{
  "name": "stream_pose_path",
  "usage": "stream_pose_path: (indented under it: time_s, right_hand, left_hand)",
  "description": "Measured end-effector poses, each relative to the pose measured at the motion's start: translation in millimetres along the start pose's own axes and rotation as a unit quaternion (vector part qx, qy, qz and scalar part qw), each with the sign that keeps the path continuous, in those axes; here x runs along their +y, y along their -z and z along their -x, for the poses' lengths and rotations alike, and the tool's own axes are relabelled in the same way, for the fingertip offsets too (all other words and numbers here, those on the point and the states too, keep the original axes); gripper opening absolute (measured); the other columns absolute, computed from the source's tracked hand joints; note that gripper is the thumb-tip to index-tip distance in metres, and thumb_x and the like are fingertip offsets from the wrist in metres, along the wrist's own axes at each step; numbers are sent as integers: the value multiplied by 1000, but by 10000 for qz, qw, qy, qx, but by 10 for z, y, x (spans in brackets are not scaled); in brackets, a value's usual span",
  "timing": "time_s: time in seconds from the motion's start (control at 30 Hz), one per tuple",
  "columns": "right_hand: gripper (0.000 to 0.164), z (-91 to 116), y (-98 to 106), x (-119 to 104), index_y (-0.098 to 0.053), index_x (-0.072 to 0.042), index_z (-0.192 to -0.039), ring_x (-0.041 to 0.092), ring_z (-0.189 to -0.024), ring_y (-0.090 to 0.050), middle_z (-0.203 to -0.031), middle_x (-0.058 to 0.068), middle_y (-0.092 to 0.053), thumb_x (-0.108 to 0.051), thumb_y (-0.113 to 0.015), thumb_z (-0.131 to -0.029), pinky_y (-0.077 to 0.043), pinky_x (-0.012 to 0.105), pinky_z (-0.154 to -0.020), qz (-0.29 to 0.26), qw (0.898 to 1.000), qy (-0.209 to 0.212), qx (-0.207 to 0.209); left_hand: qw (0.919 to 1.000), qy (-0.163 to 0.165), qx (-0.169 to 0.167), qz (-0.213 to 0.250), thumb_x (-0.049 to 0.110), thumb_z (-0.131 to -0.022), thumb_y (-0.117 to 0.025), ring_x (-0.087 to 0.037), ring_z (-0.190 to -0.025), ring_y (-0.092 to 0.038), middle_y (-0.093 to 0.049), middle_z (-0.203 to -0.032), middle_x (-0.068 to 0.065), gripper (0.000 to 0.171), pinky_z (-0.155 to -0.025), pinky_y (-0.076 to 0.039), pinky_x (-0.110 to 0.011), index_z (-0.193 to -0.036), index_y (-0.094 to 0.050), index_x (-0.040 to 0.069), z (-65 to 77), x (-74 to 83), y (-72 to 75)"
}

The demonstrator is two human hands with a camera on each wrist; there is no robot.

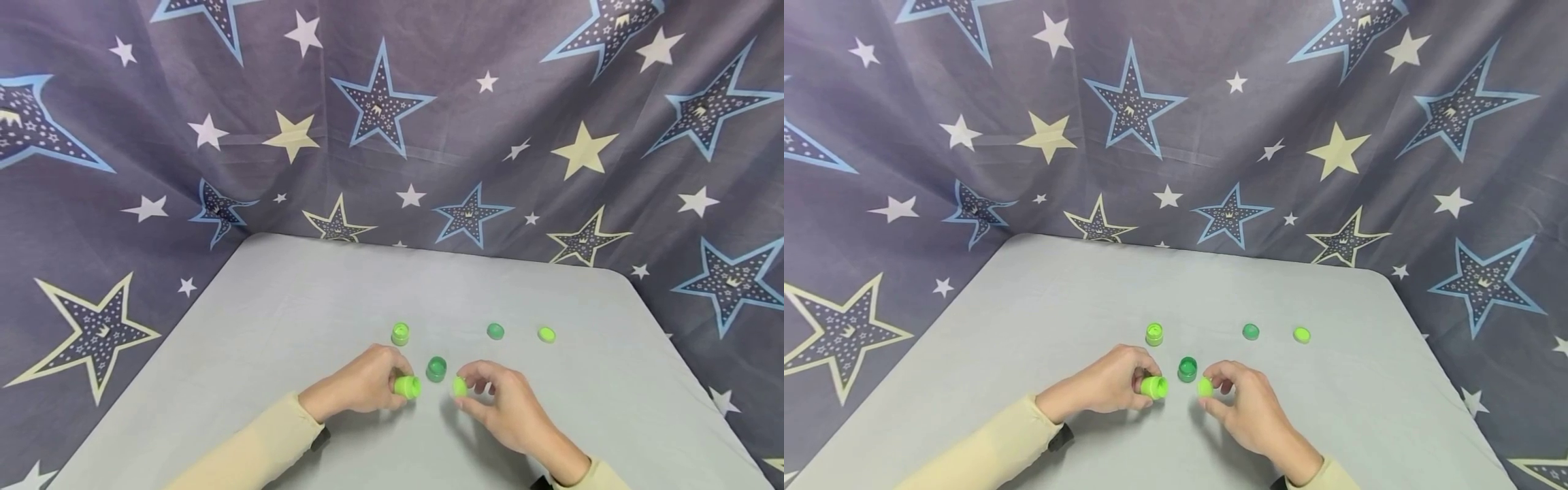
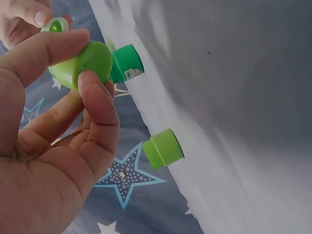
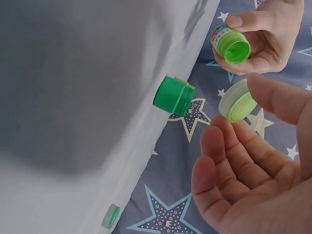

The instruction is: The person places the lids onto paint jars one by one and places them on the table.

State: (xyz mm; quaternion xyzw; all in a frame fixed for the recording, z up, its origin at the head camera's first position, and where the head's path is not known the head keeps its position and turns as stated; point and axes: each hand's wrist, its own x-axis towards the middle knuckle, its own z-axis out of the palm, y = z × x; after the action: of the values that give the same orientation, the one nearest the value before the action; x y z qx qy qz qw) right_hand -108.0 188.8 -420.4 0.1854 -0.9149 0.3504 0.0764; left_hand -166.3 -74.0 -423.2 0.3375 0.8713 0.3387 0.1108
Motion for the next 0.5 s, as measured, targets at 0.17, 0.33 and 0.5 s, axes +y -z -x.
stream_pose_path:
  time_s: [0.17, 0.33, 0.5]
  right_hand:
    - [30, -14, -33, -35, -71, -22, -101, 11, -80, -61, -85, -16, -66, -13, -89, -79, -53, 30, -71, -39, 10000, 49, 30]
    - [31, -28, -59, -71, -71, -22, -102, 12, -80, -62, -85, -16, -66, -11, -88, -79, -54, 31, -71, -112, 9999, 8, -51]
    - [29, -36, -85, -103, -72, -21, -103, 13, -82, -63, -87, -16, -67, -11, -87, -80, -54, 31, -72, -210, 9996, -17, -191]
  left_hand:
    - [10000, 51, -22, 8, -2, -73, -85, -1, -61, -56, -67, -80, 11, 29, -58, -53, -19, -100, -78, 8, -13, 11, -5]
    - [10000, -5, -2, -11, -1, -72, -86, -2, -60, -56, -67, -79, 11, 29, -58, -53, -19, -99, -78, 8, -13, 24, -10]
    - [10000, -2, 0, 36, -2, -72, -86, -2, -61, -56, -66, -79, 12, 29, -58, -53, -19, -99, -78, 8, 2, 50, -14]
